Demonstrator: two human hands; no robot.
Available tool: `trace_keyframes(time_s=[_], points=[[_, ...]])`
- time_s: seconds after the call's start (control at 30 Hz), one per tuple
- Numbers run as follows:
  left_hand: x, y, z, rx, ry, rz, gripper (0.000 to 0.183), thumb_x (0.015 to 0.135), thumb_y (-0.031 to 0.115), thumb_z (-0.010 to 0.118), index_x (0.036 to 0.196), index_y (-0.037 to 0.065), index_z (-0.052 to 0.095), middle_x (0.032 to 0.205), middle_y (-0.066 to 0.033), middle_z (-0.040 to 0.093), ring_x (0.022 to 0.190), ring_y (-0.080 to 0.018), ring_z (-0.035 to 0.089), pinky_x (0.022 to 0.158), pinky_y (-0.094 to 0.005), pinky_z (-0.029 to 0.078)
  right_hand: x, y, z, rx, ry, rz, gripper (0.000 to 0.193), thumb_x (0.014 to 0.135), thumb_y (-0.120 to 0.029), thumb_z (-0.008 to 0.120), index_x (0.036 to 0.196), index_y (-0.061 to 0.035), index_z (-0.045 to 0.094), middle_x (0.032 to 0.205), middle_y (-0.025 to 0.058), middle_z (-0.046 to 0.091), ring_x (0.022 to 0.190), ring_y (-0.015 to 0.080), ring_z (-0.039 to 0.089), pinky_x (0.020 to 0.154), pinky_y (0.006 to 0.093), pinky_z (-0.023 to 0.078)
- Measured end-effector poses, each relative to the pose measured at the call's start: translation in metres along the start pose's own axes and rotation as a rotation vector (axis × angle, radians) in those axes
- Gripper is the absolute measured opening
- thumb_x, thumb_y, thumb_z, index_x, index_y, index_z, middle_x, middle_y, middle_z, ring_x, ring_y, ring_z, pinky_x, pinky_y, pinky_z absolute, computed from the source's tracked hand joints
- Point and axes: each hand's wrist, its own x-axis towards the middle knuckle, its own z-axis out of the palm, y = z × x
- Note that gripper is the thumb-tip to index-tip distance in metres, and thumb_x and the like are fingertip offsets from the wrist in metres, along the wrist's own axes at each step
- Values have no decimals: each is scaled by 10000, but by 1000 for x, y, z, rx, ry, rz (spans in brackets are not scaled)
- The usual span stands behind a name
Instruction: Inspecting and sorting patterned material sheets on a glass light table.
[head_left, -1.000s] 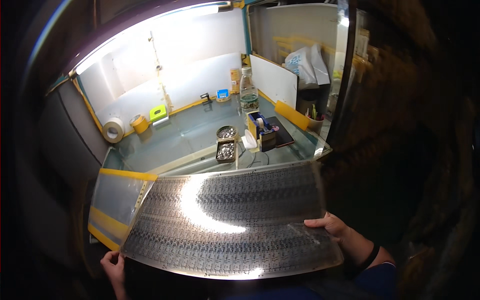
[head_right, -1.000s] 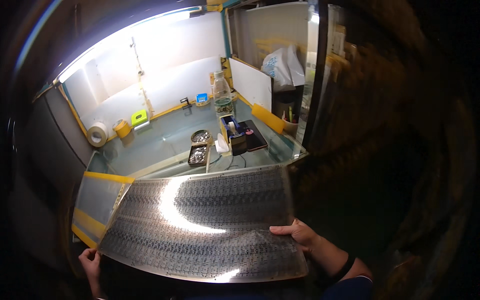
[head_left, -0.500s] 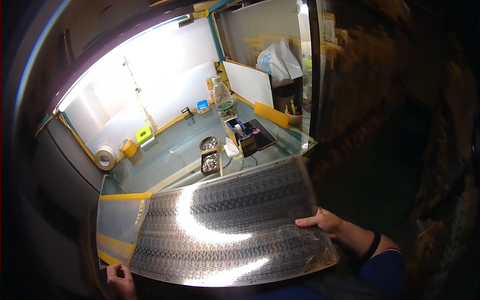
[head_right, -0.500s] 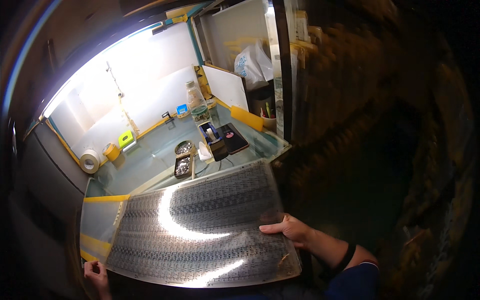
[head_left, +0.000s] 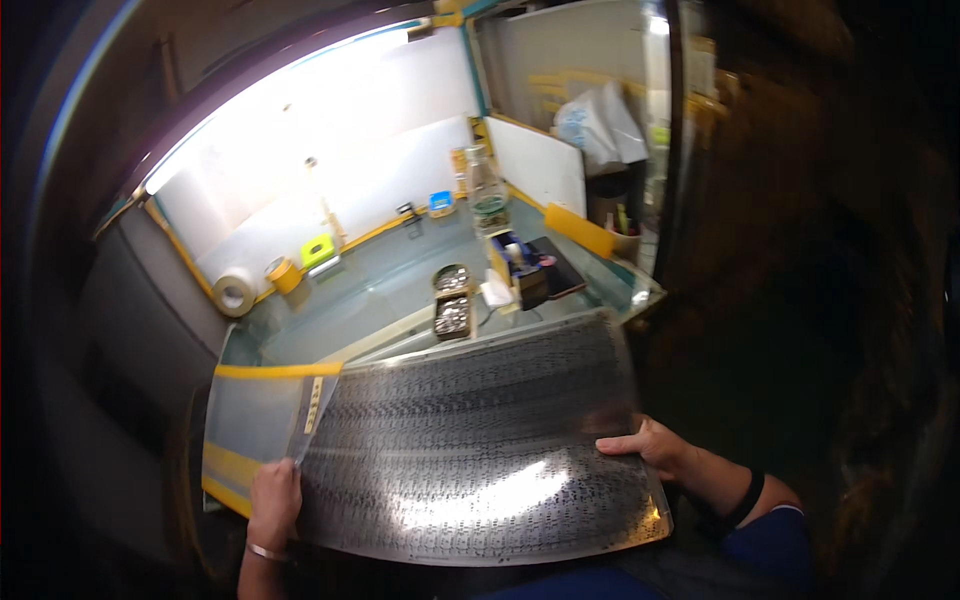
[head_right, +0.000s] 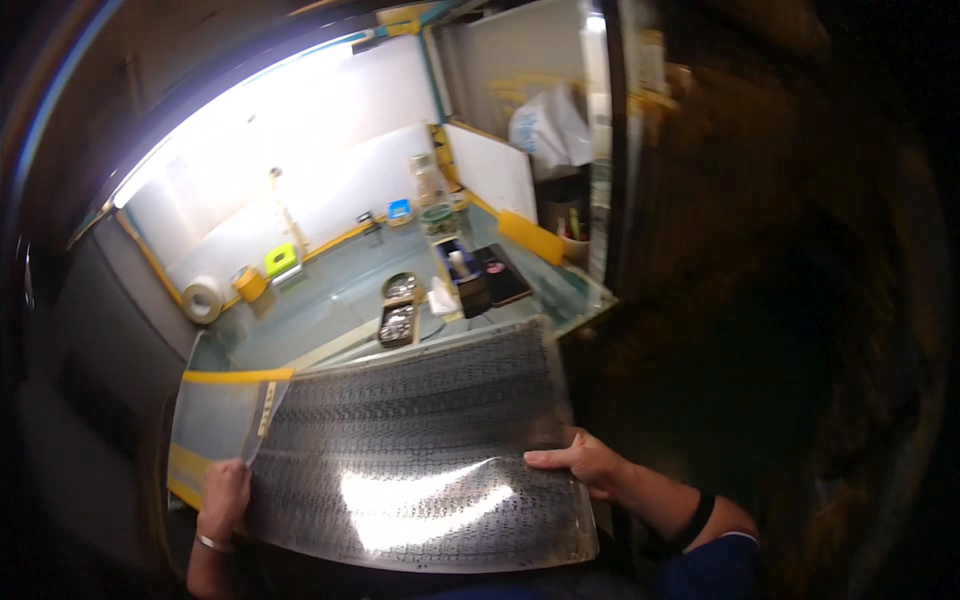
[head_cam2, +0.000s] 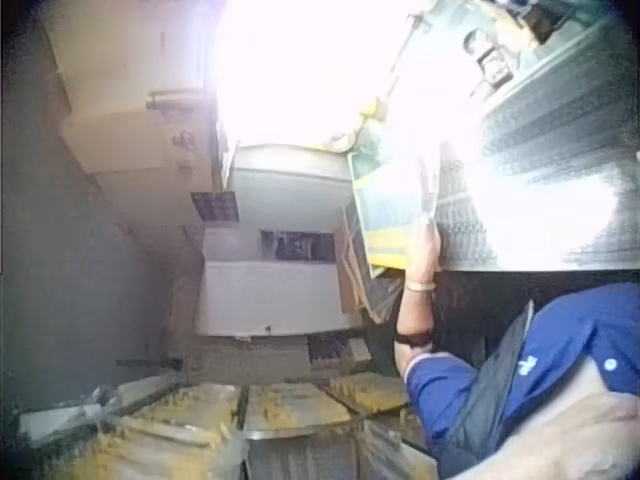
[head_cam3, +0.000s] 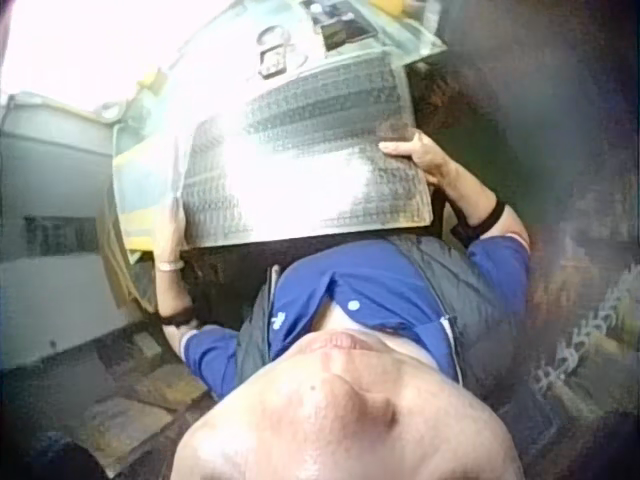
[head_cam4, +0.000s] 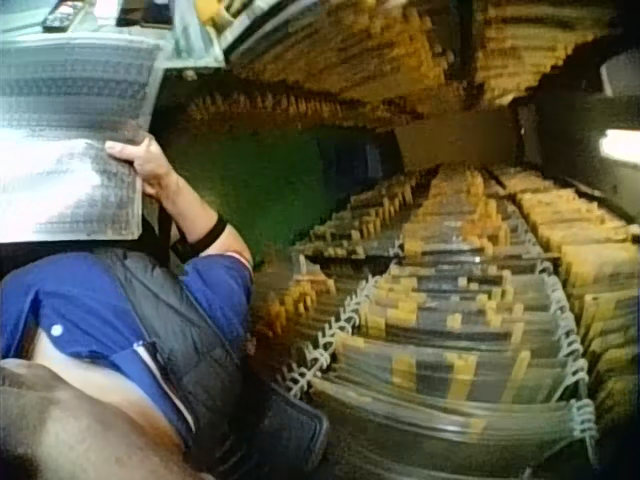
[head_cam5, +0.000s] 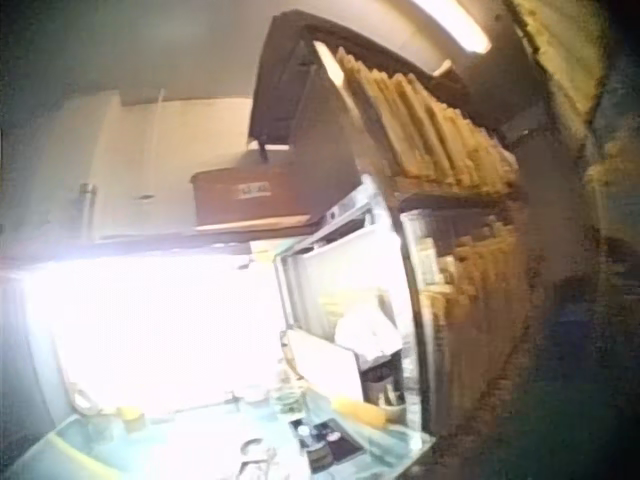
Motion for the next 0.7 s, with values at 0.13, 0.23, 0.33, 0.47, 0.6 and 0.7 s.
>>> trace_keyframes(time_s=[0.13, 0.23, 0.33, 0.47, 0.6, 0.7], points=[[33, 14, -11, 50, 71, 119, 94, 724, 15, 504, 631, 24, 511, 617, -161, 512, 622, -353, 574, 552, -434, 459, 16, -1, 39, -44, -6, 24, 267, 815, 0, 610, 1079, 15, 568, 972, 117, 627, 847, 191, 636, 751, 321, 547], [52, 64, -24, -103, 100, 155, 98, 739, 19, 526, 641, 30, 520, 638, -156, 524, 606, -331, 576, 541, -401, 469, 47, 9, 73, -48, -10, -75, 300, 830, -16, 589, 1122, 29, 535, 1029, 133, 604, 908, 211, 611, 809, 333, 521], [58, 106, -33, -255, 152, 238, 96, 771, 27, 537, 676, 16, 543, 659, -149, 538, 610, -327, 576, 546, -394, 471, 98, 27, 130, 2, -121, -76, 308, 856, -75, 590, 1131, 42, 513, 1074, 120, 582, 946, 210, 592, 839, 334, 496], [58, 121, -45, -300, 190, 286, 73, 775, 29, 542, 705, 13, 556, 667, -143, 545, 629, -322, 585, 554, -387, 478, 163, 58, 201, -89, -382, -16, 295, 891, -219, 573, 1063, 17, 529, 922, 62, 581, 797, 150, 573, 642, 315, 489], [26, 88, -49, -218, 110, 165, 133, 786, 143, 638, 809, 15, 613, 680, -123, 567, 628, -288, 600, 553, -352, 488, 180, 69, 215, -58, -475, 206, 356, 893, -240, 570, 1071, 64, 515, 906, 113, 590, 756, 157, 597, 615, 272, 498], [-7, 83, -58, -590, -264, -93, 469, 676, 326, 784, 963, -6, 618, 849, -125, 623, 733, -240, 620, 671, -320, 504, 161, 50, 171, -470, -627, 203, 351, 880, -249, 596, 1046, 59, 557, 888, 130, 635, 733, 135, 631, 613, 203, 509]])
